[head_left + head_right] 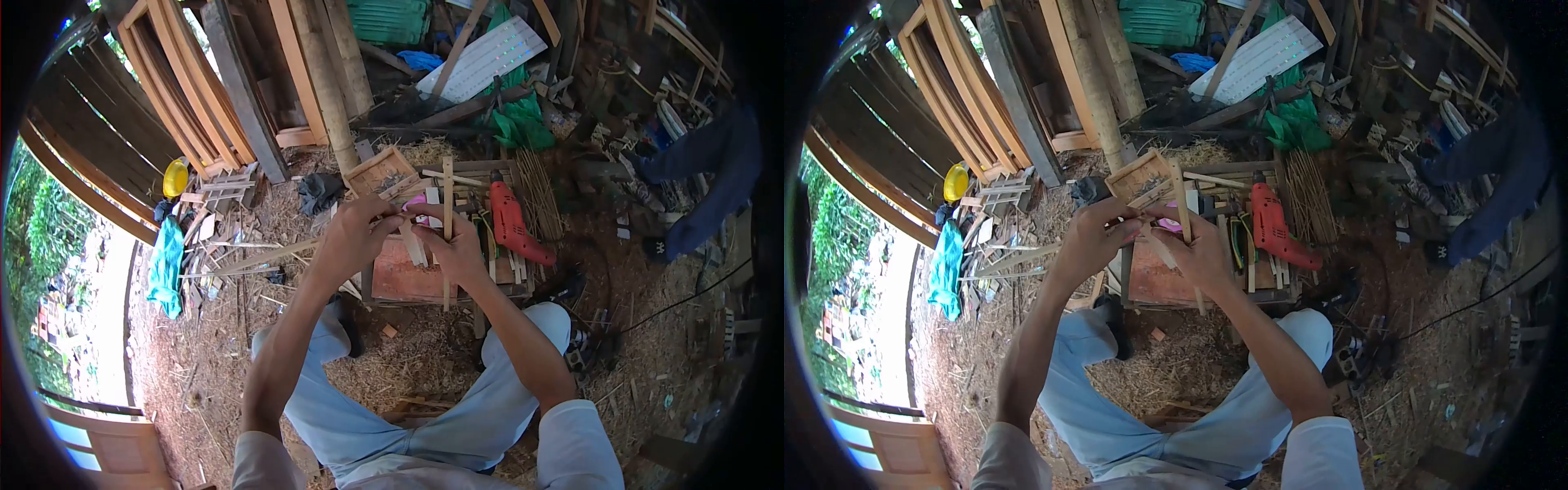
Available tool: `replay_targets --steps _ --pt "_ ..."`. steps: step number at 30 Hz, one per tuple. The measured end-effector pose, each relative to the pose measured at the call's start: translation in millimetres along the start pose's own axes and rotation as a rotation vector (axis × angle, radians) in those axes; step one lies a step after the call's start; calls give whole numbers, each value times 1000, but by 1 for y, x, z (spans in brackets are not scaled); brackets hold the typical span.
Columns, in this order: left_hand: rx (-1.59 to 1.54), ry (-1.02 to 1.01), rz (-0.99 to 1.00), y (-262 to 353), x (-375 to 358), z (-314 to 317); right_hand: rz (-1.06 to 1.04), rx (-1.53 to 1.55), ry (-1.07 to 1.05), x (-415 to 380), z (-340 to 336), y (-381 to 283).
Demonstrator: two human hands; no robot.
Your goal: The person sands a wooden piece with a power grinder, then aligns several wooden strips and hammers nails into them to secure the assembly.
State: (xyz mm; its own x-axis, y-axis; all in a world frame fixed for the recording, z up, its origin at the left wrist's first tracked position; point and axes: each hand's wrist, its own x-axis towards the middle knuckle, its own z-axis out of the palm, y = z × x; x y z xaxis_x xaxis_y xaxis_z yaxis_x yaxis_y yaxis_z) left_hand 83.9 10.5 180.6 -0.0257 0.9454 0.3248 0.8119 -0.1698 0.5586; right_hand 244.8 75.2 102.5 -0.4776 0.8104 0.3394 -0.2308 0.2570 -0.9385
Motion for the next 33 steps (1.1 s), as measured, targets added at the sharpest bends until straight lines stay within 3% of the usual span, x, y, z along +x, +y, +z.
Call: replay_targets --steps 3,6,13,16,20,22,24,27,28,30,33 --pt "-87 4 2 -1 -1 -1 103 36 -26 0 -1 -5" --pt "-138 20 53 -11 -3 1 6 4 4 0 3 2" --pt "-107 -27 11 -15 2 -3 38 39 62 0 7 6" --pt "-222 142 51 -10 17 -15 -11 49 66 3 1 5" --pt "-420 61 -116 17 36 -40 171 80 25 -2 -5 2" --pt "2 281 436 19 41 -36 183 133 18 1 -6 8" --pt "77 332 550 21 36 -34 145 75 35 1 -8 11" --pt "-231 509 250 16 21 -22 14 49 64 0 -1 7" --pt "-229 509 255 14 18 -17 10 50 65 -1 0 8" --pt "-622 705 61 7 13 -7 135 76 -24 -3 0 12" --pt "-941 676 -107 -26 5 24 98 53 20 -7 8 5"
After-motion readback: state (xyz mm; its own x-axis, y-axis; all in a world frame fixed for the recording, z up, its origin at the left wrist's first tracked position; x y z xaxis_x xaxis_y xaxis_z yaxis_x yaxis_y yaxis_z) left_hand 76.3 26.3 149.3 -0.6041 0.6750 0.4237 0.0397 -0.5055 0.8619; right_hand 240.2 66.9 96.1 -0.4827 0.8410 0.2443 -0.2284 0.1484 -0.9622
